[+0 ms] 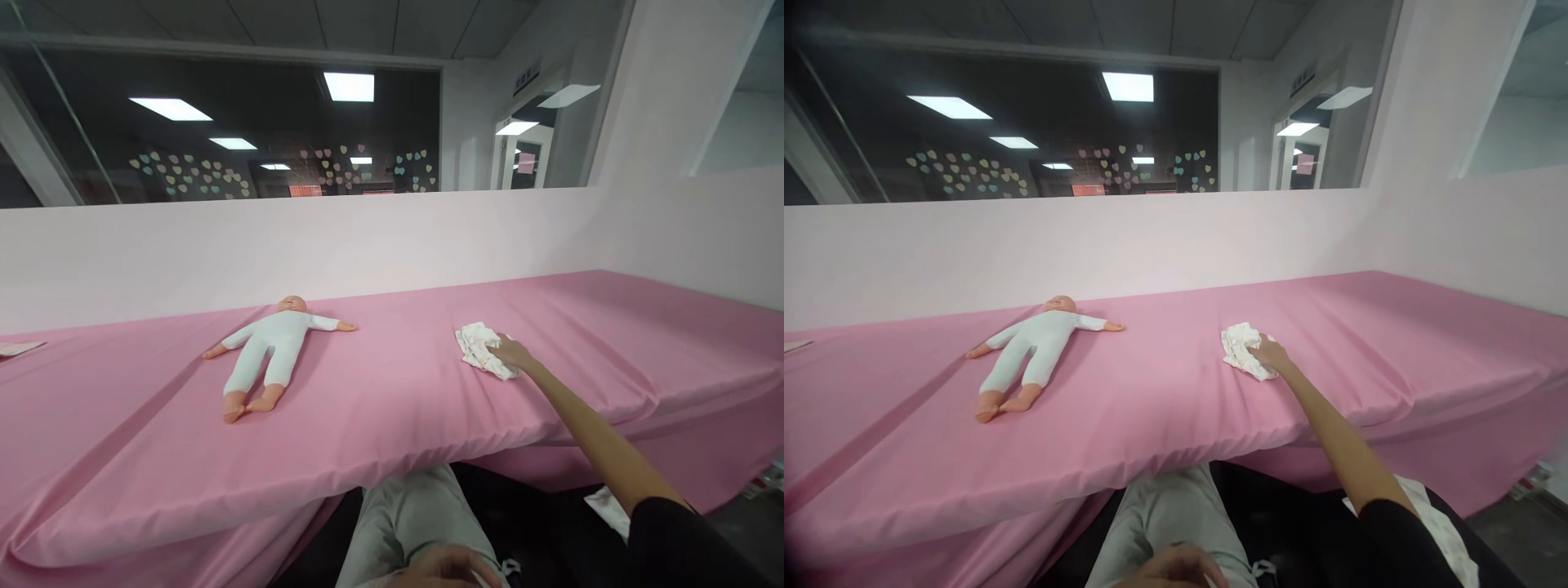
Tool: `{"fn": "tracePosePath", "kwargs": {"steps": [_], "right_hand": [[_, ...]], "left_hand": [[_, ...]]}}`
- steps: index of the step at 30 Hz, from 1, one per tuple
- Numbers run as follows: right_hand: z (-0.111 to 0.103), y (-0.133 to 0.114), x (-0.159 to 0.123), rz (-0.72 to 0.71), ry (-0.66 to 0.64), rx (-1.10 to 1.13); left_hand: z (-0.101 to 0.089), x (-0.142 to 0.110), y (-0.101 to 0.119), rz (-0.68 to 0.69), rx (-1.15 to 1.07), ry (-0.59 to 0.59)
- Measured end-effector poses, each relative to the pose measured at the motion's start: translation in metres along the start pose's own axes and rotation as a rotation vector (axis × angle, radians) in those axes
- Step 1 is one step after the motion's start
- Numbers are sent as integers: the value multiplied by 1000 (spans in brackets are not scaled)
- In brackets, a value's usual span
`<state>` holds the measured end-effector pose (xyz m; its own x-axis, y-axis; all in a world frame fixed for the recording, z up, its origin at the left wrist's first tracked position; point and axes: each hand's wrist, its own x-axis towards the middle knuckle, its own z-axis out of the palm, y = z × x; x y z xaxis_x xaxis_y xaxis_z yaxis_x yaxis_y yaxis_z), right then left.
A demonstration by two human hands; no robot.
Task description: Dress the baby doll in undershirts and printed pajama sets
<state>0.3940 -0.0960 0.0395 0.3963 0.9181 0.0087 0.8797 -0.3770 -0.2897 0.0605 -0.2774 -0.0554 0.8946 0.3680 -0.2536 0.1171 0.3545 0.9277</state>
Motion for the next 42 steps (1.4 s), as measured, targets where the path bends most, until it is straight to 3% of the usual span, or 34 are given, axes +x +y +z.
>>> {"fn": "tracePosePath", "kwargs": {"steps": [4,6,8,11,14,16,18,21,26,32,36,39,42], "right_hand": [[-22,-20,22,-33,-6,-127],[-44,-36,31,-39,53,-153],[-68,-60,36,-120,171,-160],[-101,-108,31,-531,492,-60],[-123,-159,16,-813,697,310],[-130,-189,3,-936,695,571],[-132,-212,-8,-1046,586,743],[-126,-235,-16,-1134,406,852],[-113,-251,-8,-1180,334,823],[-108,-257,16,-1138,468,685],[-109,-261,34,-1070,574,697],[-112,-260,56,-987,687,625],[-115,-252,85,-900,827,468]], "left_hand": [[-5,-14,77,116,-64,74],[-22,-15,110,206,-53,166],[-46,-13,140,308,-37,338],[-84,-6,181,449,68,507],[-117,5,220,545,269,737],[-134,10,243,628,432,910],[-147,12,260,705,571,1052],[-158,5,276,774,768,1117],[-170,-15,286,596,1040,1085],[-205,-32,304,600,1087,1107],[-220,-38,319,568,1302,1124],[-231,-41,326,488,1469,1071],[-249,-45,328,348,1502,1037]]}}
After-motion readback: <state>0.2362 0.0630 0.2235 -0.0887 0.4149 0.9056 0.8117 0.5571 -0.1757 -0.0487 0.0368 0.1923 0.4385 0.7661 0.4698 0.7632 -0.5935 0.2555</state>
